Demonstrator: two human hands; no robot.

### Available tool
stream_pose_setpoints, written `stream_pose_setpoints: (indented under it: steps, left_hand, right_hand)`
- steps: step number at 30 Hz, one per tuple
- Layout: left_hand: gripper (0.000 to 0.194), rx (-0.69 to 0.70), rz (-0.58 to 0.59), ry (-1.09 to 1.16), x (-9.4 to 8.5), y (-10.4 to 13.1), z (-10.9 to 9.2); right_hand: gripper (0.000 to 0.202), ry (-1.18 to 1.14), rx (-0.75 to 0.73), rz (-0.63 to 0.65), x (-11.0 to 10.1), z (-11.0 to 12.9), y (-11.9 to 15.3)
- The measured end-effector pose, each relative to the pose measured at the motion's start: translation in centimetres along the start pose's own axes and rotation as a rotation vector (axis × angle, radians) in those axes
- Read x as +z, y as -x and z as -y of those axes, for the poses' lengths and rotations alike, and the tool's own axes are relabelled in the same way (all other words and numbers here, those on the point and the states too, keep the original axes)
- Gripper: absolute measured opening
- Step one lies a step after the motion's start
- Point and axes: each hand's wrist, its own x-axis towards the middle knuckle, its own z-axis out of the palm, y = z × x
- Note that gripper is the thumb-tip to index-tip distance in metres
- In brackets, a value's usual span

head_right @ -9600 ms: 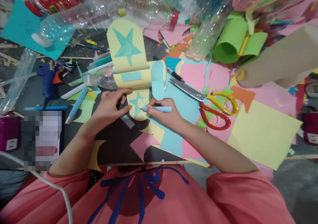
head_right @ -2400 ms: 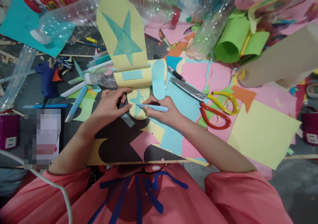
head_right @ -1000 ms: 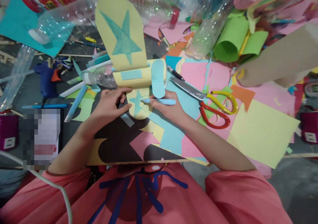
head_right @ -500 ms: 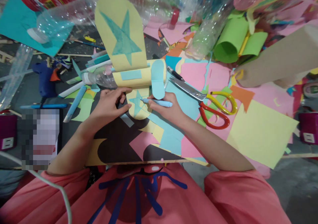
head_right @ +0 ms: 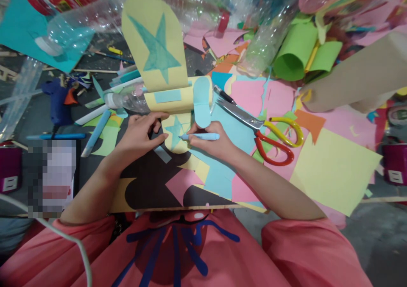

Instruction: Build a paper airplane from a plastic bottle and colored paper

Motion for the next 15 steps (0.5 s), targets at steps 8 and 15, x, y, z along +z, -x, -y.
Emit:
stream_pose_setpoints:
  steps: [8, 15]
  left_hand:
    - [0.04, -0.004, 0.004, 0.003, 0.03, -0.06, -0.01]
    - [0.041, 0.0, -0.004, -0.003, 0.09, -0.07, 0.16]
  right_hand:
    - [0.015, 0.0, -0.033, -0.216, 0.0, -0.31, -0.1]
    - [0.019, 0.029, -0.03, -0.24, 0.31, -0.32, -0.05]
